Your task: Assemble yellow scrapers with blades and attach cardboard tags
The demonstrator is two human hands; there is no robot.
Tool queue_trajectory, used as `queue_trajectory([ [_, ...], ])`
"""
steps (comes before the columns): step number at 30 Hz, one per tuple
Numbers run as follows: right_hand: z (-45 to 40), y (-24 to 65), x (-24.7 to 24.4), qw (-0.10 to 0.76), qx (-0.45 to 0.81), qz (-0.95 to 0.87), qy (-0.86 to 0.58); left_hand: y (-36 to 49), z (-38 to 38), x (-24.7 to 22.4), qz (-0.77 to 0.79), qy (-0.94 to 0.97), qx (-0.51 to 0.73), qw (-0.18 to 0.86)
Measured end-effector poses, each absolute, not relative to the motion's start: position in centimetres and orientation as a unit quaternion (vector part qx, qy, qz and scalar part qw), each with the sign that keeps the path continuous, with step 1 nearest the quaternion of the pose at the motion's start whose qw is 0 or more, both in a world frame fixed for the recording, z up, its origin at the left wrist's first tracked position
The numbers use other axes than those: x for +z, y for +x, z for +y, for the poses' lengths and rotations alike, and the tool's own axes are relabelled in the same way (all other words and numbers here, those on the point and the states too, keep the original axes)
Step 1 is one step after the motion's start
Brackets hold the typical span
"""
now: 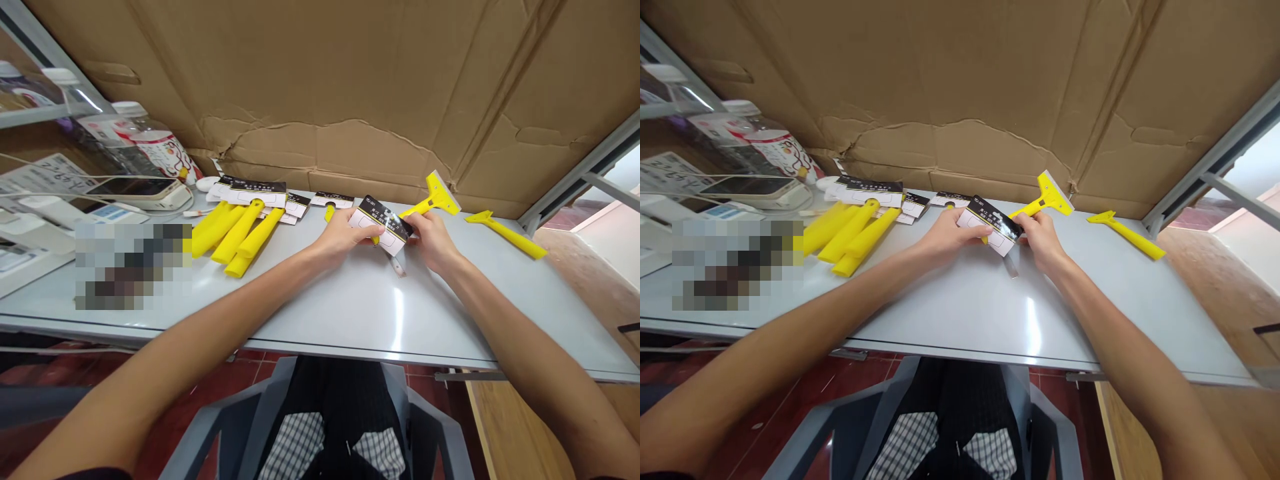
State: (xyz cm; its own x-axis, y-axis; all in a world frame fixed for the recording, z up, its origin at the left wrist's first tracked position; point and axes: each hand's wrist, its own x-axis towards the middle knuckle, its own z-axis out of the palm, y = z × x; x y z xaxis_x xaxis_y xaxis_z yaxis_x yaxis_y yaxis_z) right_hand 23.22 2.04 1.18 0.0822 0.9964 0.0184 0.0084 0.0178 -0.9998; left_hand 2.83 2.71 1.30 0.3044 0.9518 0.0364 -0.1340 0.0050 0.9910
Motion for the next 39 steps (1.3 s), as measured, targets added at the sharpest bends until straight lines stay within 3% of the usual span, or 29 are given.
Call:
queue_trajectory([
  [11, 1.6, 23.1, 1.4, 0.498, 0.545, -0.467, -0.487, 2.8, 3.1, 0.4, 0.343, 0.522, 0.440, 0.645],
  [18, 1.5, 22.8, 0.6, 0.529, 0.539, -0.491, -0.434, 2.7, 3.0, 0.2, 0.290, 0.518, 0.410, 0.693],
  [29, 0.5, 22.8, 1.6, 0.477, 0.574, -0.525, -0.408, 3.0, 2.4, 0.7, 0.330, 0.510, 0.461, 0.646],
  [39, 0.7, 22.4, 1.0, 0.550, 0.546, -0.478, -0.414, 2.9, 2.6, 0.8, 0.328, 0.478, 0.443, 0.683],
])
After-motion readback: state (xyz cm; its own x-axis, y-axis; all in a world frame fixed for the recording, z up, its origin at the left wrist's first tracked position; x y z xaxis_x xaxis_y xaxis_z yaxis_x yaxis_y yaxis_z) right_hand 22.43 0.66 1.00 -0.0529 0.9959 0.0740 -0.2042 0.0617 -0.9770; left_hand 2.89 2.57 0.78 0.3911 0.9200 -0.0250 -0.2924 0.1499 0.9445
